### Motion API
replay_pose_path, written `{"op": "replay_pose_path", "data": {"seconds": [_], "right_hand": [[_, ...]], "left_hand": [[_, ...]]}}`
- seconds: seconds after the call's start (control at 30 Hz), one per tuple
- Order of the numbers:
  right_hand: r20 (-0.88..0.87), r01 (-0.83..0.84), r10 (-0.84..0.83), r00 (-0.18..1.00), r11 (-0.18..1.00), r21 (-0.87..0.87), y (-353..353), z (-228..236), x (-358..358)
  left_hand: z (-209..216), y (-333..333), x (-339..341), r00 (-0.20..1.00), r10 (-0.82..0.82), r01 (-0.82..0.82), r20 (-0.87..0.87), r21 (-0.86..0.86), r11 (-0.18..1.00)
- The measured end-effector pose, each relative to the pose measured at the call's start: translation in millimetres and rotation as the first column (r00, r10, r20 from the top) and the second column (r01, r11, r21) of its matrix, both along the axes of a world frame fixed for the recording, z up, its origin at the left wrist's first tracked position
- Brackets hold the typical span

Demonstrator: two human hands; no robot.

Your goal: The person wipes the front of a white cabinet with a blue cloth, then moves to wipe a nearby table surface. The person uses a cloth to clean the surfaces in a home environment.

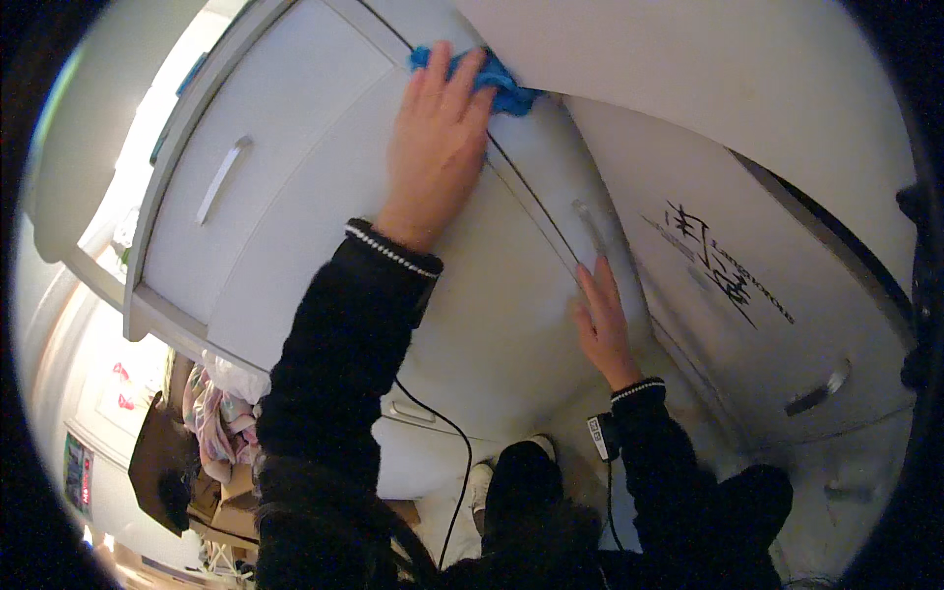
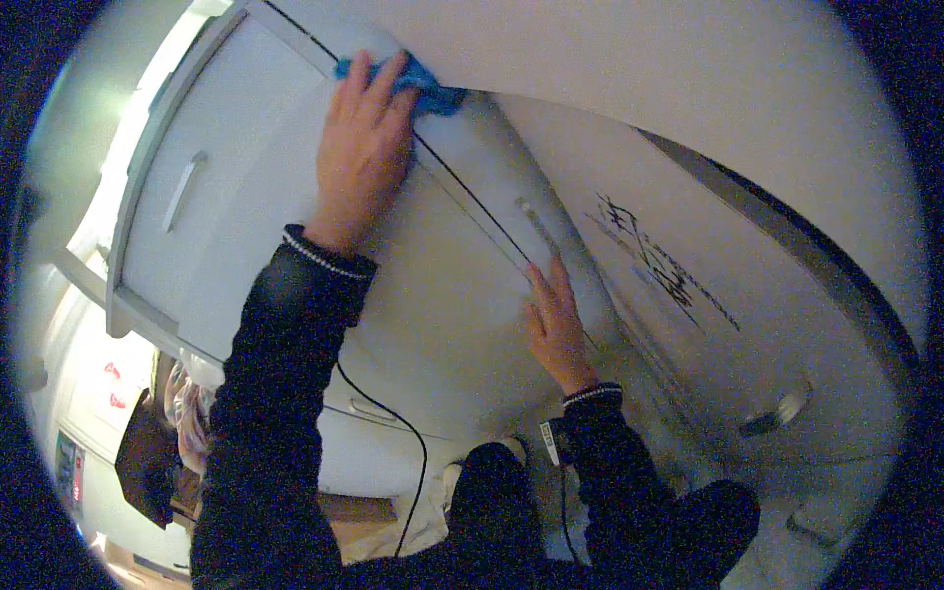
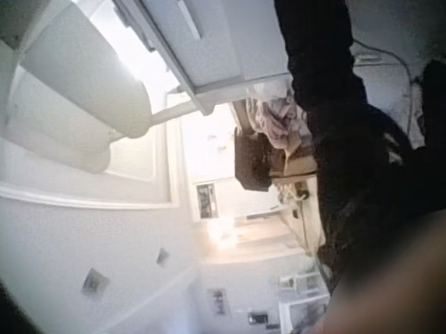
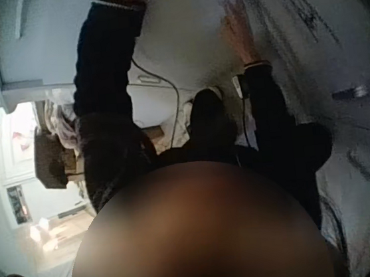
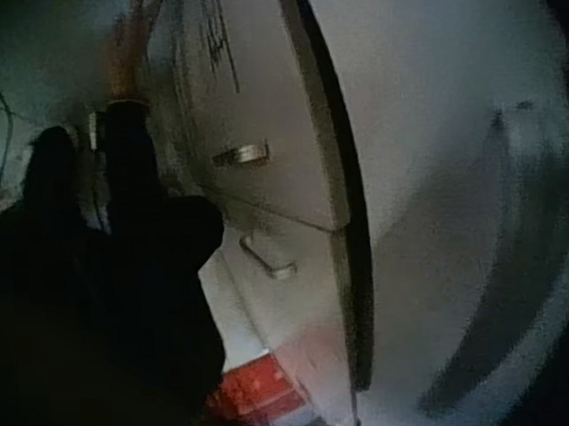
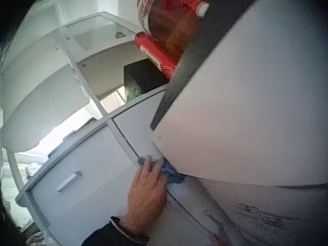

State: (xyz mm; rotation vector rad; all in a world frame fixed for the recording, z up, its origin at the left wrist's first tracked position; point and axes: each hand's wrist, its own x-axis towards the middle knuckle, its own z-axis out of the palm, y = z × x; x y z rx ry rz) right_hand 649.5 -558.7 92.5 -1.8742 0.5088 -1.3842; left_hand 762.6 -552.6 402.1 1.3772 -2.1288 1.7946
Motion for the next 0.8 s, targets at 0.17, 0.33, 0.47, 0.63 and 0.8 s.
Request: {"op": "replay_pose_path", "data": {"seconds": [0.17,0.33,0.47,0.63,0.8], "right_hand": [[-0.055,-0.002,0.002,0.999,1.000,-0.012,-0.4,-10.2,4.1],[-0.048,0.036,-0.039,0.998,0.998,-0.055,1.4,-8.7,3.7],[-0.057,0.012,-0.014,0.998,1.000,-0.024,0.7,-5.3,2.5],[-0.068,0.026,-0.028,0.997,0.999,-0.036,2.1,-4.0,4.8],[-0.045,0.044,-0.047,0.998,0.998,-0.051,2.3,-3.3,4.9]], "left_hand": [[38.6,58.6,19.2,0.993,0.115,-0.113,-0.002,-0.180,0.977],[58.7,114.8,31.3,0.952,0.305,-0.301,-0.018,-0.236,0.924],[57.1,176.0,46.9,0.903,0.430,-0.418,0.005,-0.223,0.881],[45.9,236.0,59.3,0.875,0.483,-0.477,-0.046,-0.262,0.839],[71.0,218.1,47.6,0.882,0.471,-0.462,0.015,-0.170,0.870]]}}
